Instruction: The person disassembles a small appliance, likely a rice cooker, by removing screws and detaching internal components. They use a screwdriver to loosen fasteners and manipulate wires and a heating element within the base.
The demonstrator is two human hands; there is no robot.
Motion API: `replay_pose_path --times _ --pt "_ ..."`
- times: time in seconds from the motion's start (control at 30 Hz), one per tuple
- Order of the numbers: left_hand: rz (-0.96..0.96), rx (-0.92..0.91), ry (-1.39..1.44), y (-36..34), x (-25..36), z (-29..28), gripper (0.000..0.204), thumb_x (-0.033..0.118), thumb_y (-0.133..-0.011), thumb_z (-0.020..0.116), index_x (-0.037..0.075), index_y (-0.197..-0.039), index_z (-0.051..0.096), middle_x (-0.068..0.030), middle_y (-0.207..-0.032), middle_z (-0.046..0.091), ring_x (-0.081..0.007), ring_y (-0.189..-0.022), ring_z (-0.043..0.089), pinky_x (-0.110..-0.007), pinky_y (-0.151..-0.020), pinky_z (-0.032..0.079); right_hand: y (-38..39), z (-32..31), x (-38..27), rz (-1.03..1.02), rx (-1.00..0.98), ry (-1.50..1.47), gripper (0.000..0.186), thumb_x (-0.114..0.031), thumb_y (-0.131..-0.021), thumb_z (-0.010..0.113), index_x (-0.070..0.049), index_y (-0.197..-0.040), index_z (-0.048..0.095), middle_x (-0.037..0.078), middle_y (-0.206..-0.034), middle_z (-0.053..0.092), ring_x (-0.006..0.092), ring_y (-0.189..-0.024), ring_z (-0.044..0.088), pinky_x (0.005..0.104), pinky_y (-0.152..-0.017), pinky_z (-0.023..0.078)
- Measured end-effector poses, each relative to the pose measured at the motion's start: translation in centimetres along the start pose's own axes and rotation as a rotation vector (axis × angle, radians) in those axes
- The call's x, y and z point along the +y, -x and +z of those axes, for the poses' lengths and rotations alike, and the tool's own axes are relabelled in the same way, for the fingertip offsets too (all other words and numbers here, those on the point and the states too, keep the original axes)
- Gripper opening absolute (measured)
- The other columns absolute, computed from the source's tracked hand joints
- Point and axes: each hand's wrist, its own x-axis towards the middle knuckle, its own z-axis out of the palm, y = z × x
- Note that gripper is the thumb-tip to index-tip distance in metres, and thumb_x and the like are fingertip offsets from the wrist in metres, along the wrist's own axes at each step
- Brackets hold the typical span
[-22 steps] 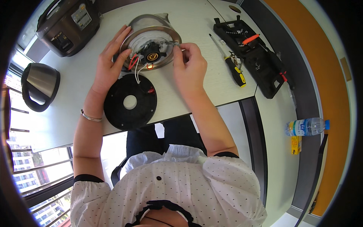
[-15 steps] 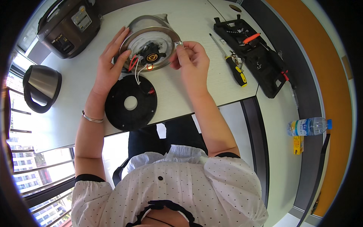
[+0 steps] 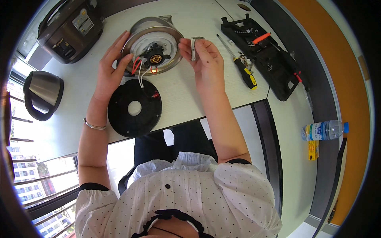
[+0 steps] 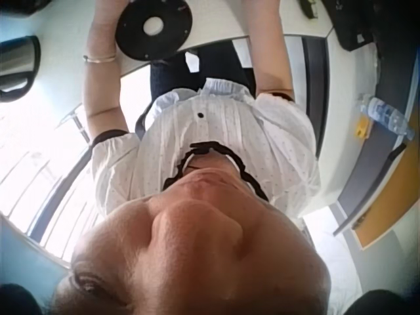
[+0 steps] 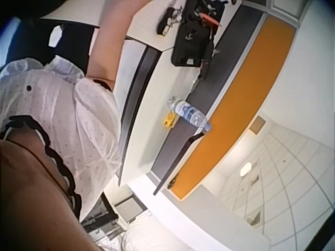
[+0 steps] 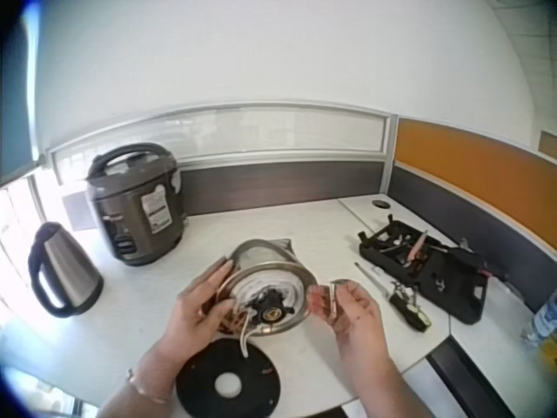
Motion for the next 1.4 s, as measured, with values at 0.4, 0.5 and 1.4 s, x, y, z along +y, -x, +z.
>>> replay_pose_path --times 0.4,0.5,1.4 --pt "0.1 0.075 -0.178 0.0 -0.1 -0.3 0.048 0.009 -0.083 0.067 0.006 -0.129 0.056 -0.0208 -0.135 0.05 -0.0381 -0.126 0.047 -0.04 -0.101 0.041 0.3 -0.1 0.5 -0.207 0.089 0.125 0.016 -0.008 -0.087 0.068 -0.001 -0.1 0.066 0.001 -0.082 0.064 0.008 -0.067 0.052 0.0217 -0.061 0.039" --pt "0.189 0.178 -0.286 -0.2 0.2 -0.3 0.043 0.011 -0.082 0.068 0.007 -0.124 0.06 -0.0194 -0.136 0.05 -0.0407 -0.128 0.044 -0.044 -0.101 0.04 0.8 -0.4 0.3 -0.211 -0.029 0.187 0.016 -0.006 -0.085 0.068 0.001 -0.099 0.066 0.004 -0.08 0.065 0.0091 -0.061 0.054 0.0217 -0.053 0.04" --pt "0.35 0.059 -0.306 0.4 3.6 0.0 0.01 0.009 -0.066 0.072 0.007 -0.074 0.066 -0.0026 -0.099 0.059 -0.026 -0.1 0.049 -0.04 -0.086 0.032 2.4 1.3 0.1 -0.105 -0.684 0.622 0.031 0.0 -0.07 0.071 -0.003 -0.101 0.069 0.005 -0.093 0.069 0.01 -0.07 0.061 0.0222 -0.064 0.047"
